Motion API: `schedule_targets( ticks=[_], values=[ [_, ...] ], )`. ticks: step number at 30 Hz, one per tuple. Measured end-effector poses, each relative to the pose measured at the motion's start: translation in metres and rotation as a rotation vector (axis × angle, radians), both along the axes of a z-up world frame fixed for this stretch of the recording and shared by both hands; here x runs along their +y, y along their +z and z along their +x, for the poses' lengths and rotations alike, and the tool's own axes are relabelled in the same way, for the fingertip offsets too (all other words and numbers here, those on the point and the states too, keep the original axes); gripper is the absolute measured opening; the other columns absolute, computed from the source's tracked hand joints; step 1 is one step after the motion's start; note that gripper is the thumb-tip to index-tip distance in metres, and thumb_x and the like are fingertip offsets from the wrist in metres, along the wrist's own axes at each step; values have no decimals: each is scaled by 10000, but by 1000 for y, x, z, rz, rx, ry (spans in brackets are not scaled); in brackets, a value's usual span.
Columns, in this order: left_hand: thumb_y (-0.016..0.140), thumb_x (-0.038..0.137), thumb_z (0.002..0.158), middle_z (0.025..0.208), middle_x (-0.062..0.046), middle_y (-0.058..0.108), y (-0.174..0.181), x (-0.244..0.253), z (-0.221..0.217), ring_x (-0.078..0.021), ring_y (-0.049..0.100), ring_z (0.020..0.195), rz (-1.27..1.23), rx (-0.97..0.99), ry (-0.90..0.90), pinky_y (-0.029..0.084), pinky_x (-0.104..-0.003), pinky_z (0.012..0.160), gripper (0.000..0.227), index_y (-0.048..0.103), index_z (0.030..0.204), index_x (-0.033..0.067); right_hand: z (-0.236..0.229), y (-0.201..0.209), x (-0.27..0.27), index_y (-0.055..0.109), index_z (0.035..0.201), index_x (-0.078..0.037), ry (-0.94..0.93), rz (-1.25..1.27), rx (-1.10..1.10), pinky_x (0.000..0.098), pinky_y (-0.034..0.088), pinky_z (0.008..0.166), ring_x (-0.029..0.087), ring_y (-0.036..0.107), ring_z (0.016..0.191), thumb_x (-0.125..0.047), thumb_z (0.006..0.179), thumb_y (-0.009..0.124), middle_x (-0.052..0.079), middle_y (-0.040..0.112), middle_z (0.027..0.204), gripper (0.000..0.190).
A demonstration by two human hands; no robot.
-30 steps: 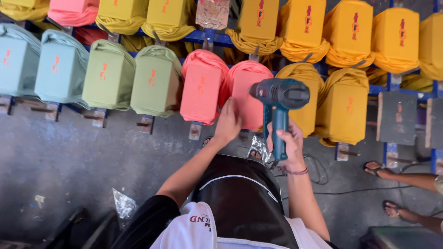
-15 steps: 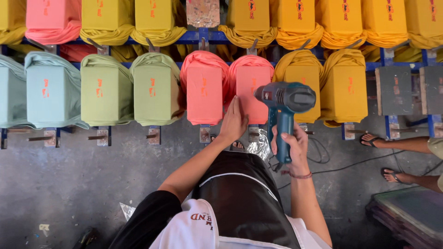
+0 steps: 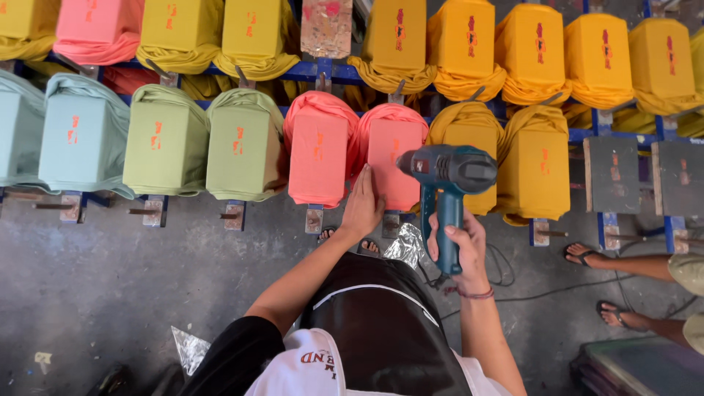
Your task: The person uses a heat gun to apply heat to the top surface of multiple fabric-covered rectangular blocks arranged in rows. They move sequentially from one block to the next, holding the heat gun in one hand and occasionally touching the fabric with the other.
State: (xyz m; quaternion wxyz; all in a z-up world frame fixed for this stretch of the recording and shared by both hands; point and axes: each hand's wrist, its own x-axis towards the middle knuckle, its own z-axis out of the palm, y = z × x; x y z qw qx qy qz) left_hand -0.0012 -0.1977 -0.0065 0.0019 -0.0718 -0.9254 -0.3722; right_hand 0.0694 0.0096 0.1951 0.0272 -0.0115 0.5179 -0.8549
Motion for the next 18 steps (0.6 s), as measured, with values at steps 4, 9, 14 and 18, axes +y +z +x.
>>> schedule_targets(
  ticks=[4, 9, 14, 18],
  values=[
    [606, 250, 1084, 1813, -295, 298, -1, 0, 13, -431, 390, 1660, 5, -4, 12, 479, -501, 1287, 858, 202, 1767, -76, -10, -8, 2, 585, 1234, 89, 19, -39, -4, 473, 530, 404, 311, 623, 401, -103, 987, 699, 272, 623, 923, 333],
    [610, 257, 1086, 1799, -305, 318, -1, 1, 11, -446, 404, 1649, 19, 32, 33, 476, -521, 1291, 851, 213, 1760, -77, -38, -12, -2, 582, 1246, 74, 25, 5, 78, 454, 540, 435, 301, 649, 444, -98, 1008, 680, 263, 630, 947, 310],
    [602, 225, 1095, 1792, -316, 329, 2, 2, 14, -463, 413, 1634, 10, 46, 38, 487, -521, 1267, 834, 204, 1762, -80, -4, -5, 7, 597, 1192, 82, 54, -1, 26, 470, 526, 390, 299, 628, 389, -129, 1000, 695, 272, 646, 912, 301],
    [594, 238, 1084, 1798, -297, 331, -7, 1, 9, -442, 403, 1646, -26, 46, 46, 497, -526, 1256, 854, 191, 1768, -77, -8, -17, 15, 599, 1185, 100, 83, -52, 30, 475, 524, 366, 305, 613, 364, -90, 989, 683, 287, 645, 902, 286]
  ],
)
